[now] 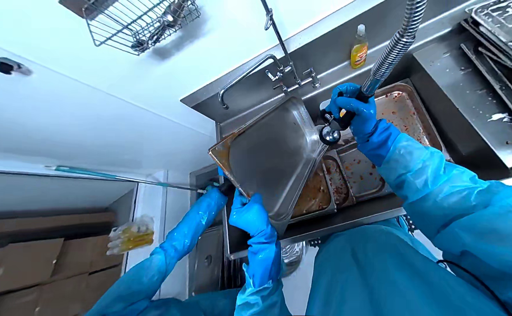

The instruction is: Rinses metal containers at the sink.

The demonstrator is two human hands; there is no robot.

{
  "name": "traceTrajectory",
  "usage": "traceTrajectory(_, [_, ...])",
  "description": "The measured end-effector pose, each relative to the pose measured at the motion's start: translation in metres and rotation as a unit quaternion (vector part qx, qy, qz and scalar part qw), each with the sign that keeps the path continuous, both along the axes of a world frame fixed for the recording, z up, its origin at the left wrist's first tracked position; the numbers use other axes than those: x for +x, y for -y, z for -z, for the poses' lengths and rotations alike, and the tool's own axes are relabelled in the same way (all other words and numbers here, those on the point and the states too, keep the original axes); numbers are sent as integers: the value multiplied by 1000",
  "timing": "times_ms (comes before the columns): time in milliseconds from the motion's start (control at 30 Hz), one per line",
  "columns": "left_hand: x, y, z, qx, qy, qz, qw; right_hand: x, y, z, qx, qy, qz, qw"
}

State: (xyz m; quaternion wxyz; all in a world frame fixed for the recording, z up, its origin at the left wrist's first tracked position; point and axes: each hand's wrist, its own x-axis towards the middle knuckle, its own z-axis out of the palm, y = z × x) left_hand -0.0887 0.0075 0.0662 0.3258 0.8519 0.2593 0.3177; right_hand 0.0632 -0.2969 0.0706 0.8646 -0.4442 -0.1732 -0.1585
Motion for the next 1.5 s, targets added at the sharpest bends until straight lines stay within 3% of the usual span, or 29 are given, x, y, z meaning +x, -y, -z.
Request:
traceTrajectory(300, [-34, -11, -3, -45, 10, -22, 999, 24, 17, -18, 6, 56, 27, 998])
traceTrajectory(667, [-48, -37, -1, -123, -144, -112, 976, 42, 1, -44, 67, 117, 33, 990])
traceTrajectory(867, [-56, -42, 4, -113, -177, -119, 970, 18, -1, -21, -27, 53, -2, 998])
traceTrajectory(1033, [-53, -43, 3, -108, -185, -122, 969, 15, 0, -2, -15, 50, 28, 998])
traceTrajectory(1167, [-48, -57, 8, -119, -217, -123, 961, 19, -1, -18, 31, 77, 69, 994])
traceTrajectory(1367, [-29, -82, 31, -188, -292, -118, 930, 22, -6, -31, 74, 96, 58, 991])
traceTrajectory(1500, [-10, -75, 34, -196, -327, -79, 921, 21, -18, -35, 92, 101, 47, 989])
